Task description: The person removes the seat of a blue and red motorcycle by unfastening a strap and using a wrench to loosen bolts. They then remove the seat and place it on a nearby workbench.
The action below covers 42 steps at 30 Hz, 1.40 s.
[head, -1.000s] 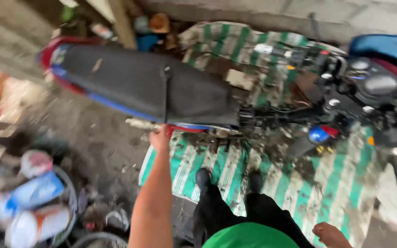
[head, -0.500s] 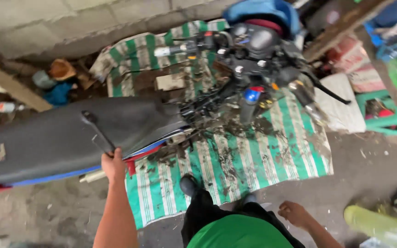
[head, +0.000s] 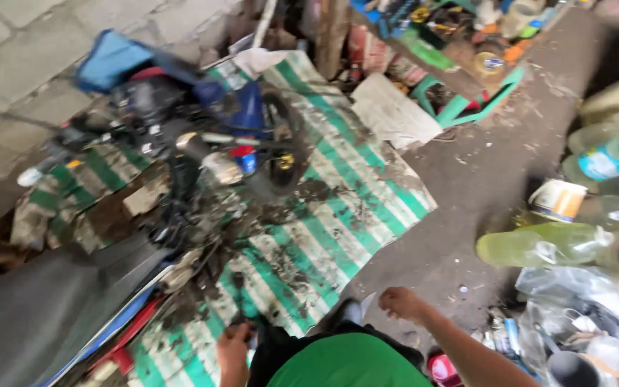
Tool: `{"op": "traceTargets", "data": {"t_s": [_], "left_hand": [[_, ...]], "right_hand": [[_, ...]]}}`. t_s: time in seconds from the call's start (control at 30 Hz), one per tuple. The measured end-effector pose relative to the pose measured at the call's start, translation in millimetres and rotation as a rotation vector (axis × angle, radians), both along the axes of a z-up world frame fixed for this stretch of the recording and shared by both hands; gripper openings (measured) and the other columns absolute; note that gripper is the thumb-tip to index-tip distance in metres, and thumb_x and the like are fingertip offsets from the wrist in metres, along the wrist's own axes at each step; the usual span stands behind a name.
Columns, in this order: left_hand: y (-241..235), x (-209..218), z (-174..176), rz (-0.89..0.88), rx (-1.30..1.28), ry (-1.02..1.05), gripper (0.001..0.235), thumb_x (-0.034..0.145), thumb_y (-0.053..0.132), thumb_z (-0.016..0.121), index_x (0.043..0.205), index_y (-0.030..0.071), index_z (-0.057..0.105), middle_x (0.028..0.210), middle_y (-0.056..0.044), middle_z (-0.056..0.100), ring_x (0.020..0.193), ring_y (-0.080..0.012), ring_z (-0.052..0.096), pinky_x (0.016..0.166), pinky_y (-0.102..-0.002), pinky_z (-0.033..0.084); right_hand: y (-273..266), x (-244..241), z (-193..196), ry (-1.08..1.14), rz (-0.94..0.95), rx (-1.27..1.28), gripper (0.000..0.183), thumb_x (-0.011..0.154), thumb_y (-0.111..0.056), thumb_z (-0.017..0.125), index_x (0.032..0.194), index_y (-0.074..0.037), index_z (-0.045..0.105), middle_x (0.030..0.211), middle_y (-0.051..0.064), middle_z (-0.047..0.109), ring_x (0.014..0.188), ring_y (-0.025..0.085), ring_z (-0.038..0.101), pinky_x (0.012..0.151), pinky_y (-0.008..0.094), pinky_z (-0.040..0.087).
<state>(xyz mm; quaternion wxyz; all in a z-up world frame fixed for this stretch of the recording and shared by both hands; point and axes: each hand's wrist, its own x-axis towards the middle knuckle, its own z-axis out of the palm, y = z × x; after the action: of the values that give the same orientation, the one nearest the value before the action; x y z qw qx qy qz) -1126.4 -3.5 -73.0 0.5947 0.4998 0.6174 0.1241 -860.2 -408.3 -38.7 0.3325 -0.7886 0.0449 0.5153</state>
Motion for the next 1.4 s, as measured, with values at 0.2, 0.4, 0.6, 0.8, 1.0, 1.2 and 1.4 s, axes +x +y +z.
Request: {"op": "traceTargets", "data": {"t_s": [0.2,0.4,0.6,0.8,1.0,1.2,1.4], "left_hand": [[-172.2,129.3,16.9,-0.638,-0.296,-0.163,0.038,0.093,0.011,0.084,0.078,0.013,0.049,0.075,-0.015,0.077,0.071,-0.0209,0.073,0.063,-0.034,0.051],[-221.7,271.1,116.9,-1.612,0.013,-0.029,0.05,0.105,0.038,0.08,0.082,0.019,0.039,0.076,-0.002,0.051,0.075,-0.0158,0.054,0.072,-0.037,0.036],[-184.0,386.4,73.1,-1.612,-0.002,0.21,0.063,0.107,0.06,0.052,0.14,0.013,0.078,0.133,-0.007,0.082,0.116,-0.0244,0.079,0.098,-0.038,0.057],[-56.6,476.9,-55.3,-1.814,0.226,0.654,0.045,0.11,0.039,0.041,0.114,0.014,0.077,0.112,-0.011,0.079,0.104,-0.0307,0.075,0.091,-0.045,0.055],[2.1,603.4,-90.1,-2.0,0.024,0.88,0.03,0.118,0.034,0.049,0.106,0.011,0.063,0.099,-0.006,0.062,0.075,-0.0237,0.057,0.076,-0.047,0.037],[-72.7,718.3,-56.5,-1.364,-0.076,0.701,0.062,0.115,0.057,0.042,0.133,0.009,0.078,0.131,-0.012,0.08,0.116,-0.0345,0.075,0.103,-0.049,0.051],[-156.8,731.8,-29.8,-1.274,-0.086,0.751,0.053,0.109,0.056,0.051,0.131,0.02,0.083,0.134,-0.005,0.083,0.126,-0.0265,0.073,0.111,-0.042,0.051]], "right_hand": [[-3.4,38.2,69.7,0.324,-0.409,0.27,0.077,0.097,-0.041,0.067,0.164,-0.007,0.05,0.147,0.027,0.07,0.122,0.043,0.075,0.105,0.053,0.063],[-20.2,75.2,59.5,0.265,-1.346,0.723,0.013,0.111,-0.011,0.062,0.098,-0.008,0.059,0.081,0.01,0.059,0.07,0.025,0.06,0.065,0.041,0.048],[-136.1,141.6,-41.4,0.241,-1.543,0.537,0.023,0.108,-0.01,0.058,0.089,-0.018,0.048,0.065,-0.001,0.036,0.052,0.016,0.033,0.047,0.033,0.029],[-207.6,180.8,-52.2,0.326,-1.383,0.156,0.041,0.114,-0.013,0.055,0.073,-0.008,0.051,0.058,0.009,0.045,0.047,0.024,0.044,0.045,0.035,0.042],[-212.9,285.3,-27.8,0.184,-1.473,0.187,0.018,0.11,-0.016,0.064,0.097,-0.006,0.059,0.067,0.009,0.047,0.051,0.021,0.04,0.048,0.037,0.039],[-175.3,506.4,-21.8,-0.014,-0.879,-0.194,0.035,0.104,-0.036,0.063,0.11,-0.003,0.074,0.081,0.014,0.063,0.073,0.031,0.061,0.067,0.046,0.048],[-154.4,736.2,-137.3,-0.291,-0.526,-0.31,0.043,0.099,-0.038,0.055,0.118,-0.006,0.075,0.105,0.025,0.08,0.103,0.051,0.073,0.088,0.061,0.055]]}}
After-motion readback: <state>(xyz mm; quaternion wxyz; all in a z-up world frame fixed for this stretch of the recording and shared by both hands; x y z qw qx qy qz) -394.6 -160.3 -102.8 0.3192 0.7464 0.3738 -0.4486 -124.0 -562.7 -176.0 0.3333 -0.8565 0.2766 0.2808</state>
